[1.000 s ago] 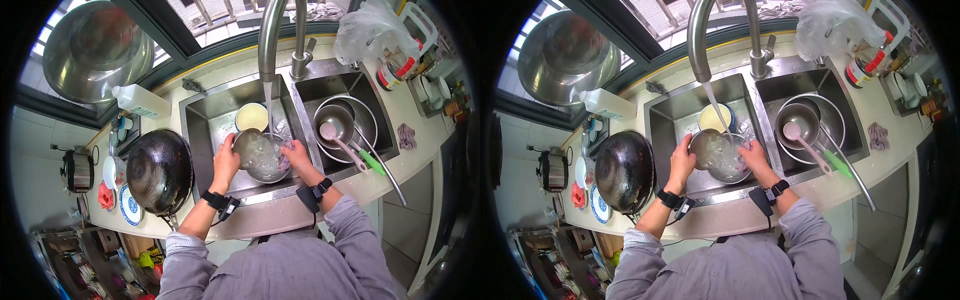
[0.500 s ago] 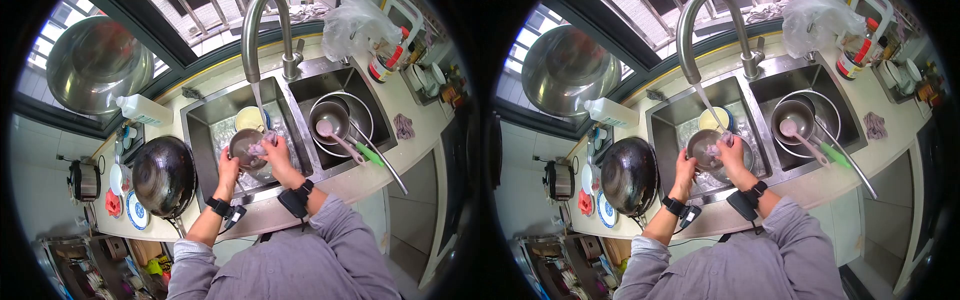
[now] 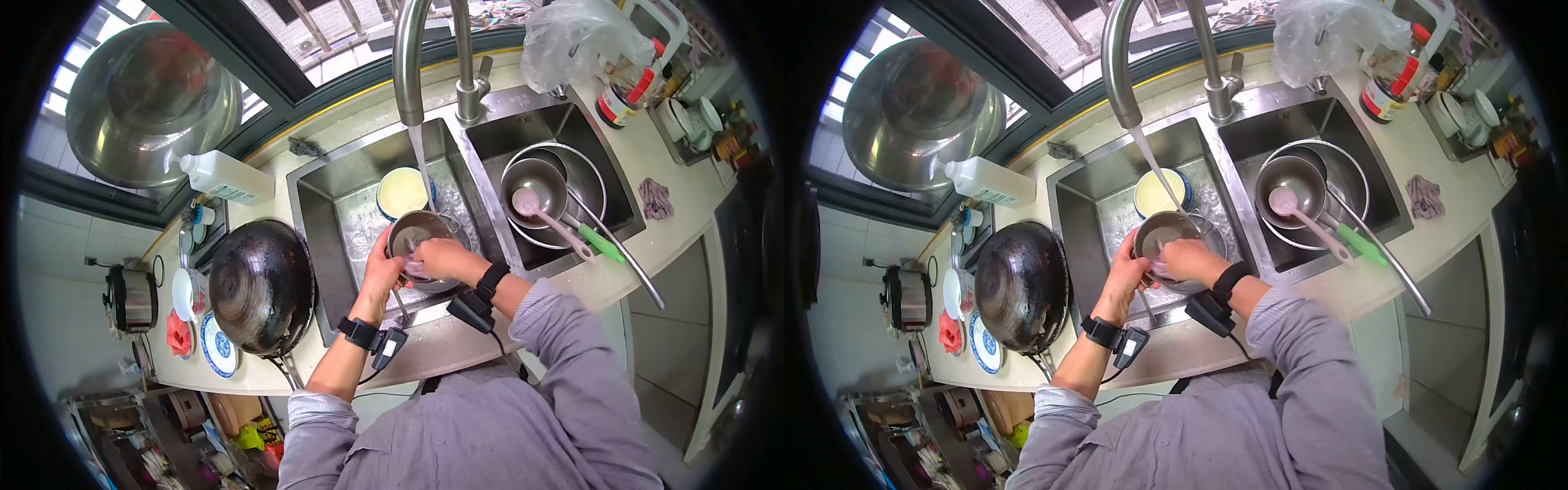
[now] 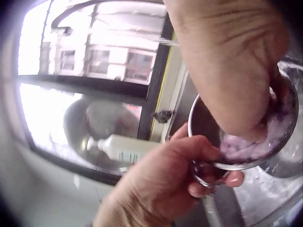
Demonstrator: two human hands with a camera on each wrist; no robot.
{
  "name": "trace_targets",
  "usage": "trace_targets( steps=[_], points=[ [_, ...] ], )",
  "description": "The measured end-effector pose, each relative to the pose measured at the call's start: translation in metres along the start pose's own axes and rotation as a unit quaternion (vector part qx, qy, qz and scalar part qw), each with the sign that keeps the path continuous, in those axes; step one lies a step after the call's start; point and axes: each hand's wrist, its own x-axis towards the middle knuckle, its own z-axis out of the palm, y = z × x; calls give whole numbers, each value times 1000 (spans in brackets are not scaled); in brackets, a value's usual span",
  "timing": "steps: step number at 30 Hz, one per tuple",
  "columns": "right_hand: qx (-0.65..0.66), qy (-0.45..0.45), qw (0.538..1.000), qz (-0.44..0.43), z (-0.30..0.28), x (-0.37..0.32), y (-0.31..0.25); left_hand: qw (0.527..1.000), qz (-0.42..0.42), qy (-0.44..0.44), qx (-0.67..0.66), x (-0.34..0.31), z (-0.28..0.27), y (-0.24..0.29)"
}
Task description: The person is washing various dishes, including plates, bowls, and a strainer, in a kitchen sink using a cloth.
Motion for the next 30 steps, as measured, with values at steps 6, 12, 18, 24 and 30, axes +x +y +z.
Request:
trace_targets(
  steps=[6,12,18,24,30],
  points=[
    [-179,145,973,9,1,3,-1,997,-32,-6,-74,-3,7,0],
    [352,-40,933,-62,23,16,14,992,-24,-7,-127,4,0,-9],
    [-155,-99,983,-19,-21,-13,-10,996,-15,45,-80,7,-2,-10],
    [-137,299,944,-17,5,5,22,986,-94,-22,-135,2,20,-2],
    [238,209,947,-50,10,8,25,986,-79,-66,-132,4,24,-6]
  ],
)
